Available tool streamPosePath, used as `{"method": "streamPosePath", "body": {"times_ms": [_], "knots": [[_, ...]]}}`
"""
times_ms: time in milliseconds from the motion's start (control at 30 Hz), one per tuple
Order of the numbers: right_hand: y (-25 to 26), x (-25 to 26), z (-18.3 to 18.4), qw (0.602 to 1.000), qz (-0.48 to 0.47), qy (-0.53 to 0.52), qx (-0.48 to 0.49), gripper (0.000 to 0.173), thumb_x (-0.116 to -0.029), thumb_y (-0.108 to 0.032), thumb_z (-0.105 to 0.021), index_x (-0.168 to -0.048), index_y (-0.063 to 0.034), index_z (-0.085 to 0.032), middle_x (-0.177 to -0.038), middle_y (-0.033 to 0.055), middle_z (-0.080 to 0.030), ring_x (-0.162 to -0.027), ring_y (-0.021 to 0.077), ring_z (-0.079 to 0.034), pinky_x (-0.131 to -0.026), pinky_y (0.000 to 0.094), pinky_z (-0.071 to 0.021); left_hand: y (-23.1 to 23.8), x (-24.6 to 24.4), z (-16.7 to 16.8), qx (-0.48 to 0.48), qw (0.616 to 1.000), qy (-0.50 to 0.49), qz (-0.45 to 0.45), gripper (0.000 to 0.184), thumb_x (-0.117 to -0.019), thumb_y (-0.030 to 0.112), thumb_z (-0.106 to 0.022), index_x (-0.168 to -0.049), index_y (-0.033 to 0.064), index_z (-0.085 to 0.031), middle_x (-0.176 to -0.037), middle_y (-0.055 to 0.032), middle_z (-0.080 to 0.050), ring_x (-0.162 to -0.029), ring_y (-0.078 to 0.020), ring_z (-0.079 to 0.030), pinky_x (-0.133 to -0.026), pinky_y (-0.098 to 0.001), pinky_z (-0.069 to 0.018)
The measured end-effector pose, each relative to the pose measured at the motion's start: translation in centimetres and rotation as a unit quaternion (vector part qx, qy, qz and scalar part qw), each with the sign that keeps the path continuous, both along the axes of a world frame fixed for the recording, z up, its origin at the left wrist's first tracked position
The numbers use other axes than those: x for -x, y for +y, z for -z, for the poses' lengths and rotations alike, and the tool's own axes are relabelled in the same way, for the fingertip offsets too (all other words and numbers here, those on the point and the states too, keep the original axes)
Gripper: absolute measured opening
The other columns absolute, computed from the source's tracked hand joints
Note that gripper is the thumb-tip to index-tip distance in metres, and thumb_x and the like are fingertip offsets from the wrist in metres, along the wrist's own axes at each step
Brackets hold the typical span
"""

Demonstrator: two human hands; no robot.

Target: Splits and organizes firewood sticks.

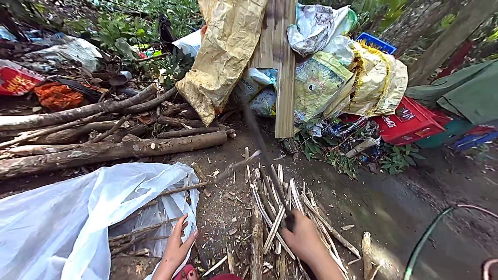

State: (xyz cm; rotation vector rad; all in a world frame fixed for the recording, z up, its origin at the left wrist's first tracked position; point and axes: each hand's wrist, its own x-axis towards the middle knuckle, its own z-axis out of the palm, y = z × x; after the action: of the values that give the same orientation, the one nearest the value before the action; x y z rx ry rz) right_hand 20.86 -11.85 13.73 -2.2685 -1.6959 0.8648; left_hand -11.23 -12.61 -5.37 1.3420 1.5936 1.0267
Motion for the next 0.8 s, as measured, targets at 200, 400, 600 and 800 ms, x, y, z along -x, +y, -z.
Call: {"method": "streamPosePath", "body": {"times_ms": [200, 400, 600, 800], "knots": [[3.8, -0.8, 8.2, 0.989, 0.082, 0.107, 0.063, 0.042, -0.0902, -0.01, -0.069, -0.129, 0.0031, -0.057, -0.093, 0.02, -0.067, -0.073, 0.0298, -0.068, -0.072, 0.0488, -0.0566, -0.2, -2.2, -1.8, -0.006, 0.999, -0.035, 0.007, 0.073, -0.0897, 0.015, -0.067, -0.151, -0.0088, -0.038, -0.154, -0.0337, -0.039, -0.136, -0.0449, -0.052, -0.109, -0.0519, -0.0471], [1.2, -4.1, -0.6, 0.998, 0.038, 0.055, -0.019, 0.042, -0.0866, -0.009, -0.071, -0.125, 0.0024, -0.061, -0.086, 0.0185, -0.066, -0.072, 0.0313, -0.065, -0.069, 0.053, -0.0542, -0.2, -1.0, -1.3, -0.007, 1.0, -0.019, 0.015, 0.074, -0.0889, 0.021, -0.067, -0.15, -0.0089, -0.039, -0.153, -0.0333, -0.042, -0.134, -0.0448, -0.053, -0.107, -0.0528, -0.0478], [4.1, -0.2, 3.9, 0.991, -0.003, -0.032, 0.129, 0.042, -0.0914, -0.017, -0.07, -0.125, 0.0039, -0.059, -0.11, 0.0251, -0.068, -0.105, 0.0407, -0.067, -0.09, 0.0606, -0.0521, -0.3, -0.1, -0.7, 0.016, 0.999, -0.032, -0.007, 0.069, -0.0906, 0.018, -0.065, -0.148, -0.0105, -0.04, -0.147, -0.0323, -0.049, -0.131, -0.0427, -0.056, -0.105, -0.0515, -0.0495], [7.9, 2.1, 9.1, 0.996, 0.045, 0.045, 0.068, 0.043, -0.092, -0.015, -0.07, -0.129, 0.003, -0.058, -0.11, 0.0244, -0.068, -0.103, 0.0382, -0.068, -0.09, 0.0572, -0.053, -0.7, -2.0, -2.7, -0.026, 0.998, -0.053, 0.022, 0.072, -0.0882, 0.022, -0.065, -0.148, -0.011, -0.041, -0.146, -0.0315, -0.051, -0.13, -0.0384, -0.058, -0.105, -0.0467, -0.0506]]}}
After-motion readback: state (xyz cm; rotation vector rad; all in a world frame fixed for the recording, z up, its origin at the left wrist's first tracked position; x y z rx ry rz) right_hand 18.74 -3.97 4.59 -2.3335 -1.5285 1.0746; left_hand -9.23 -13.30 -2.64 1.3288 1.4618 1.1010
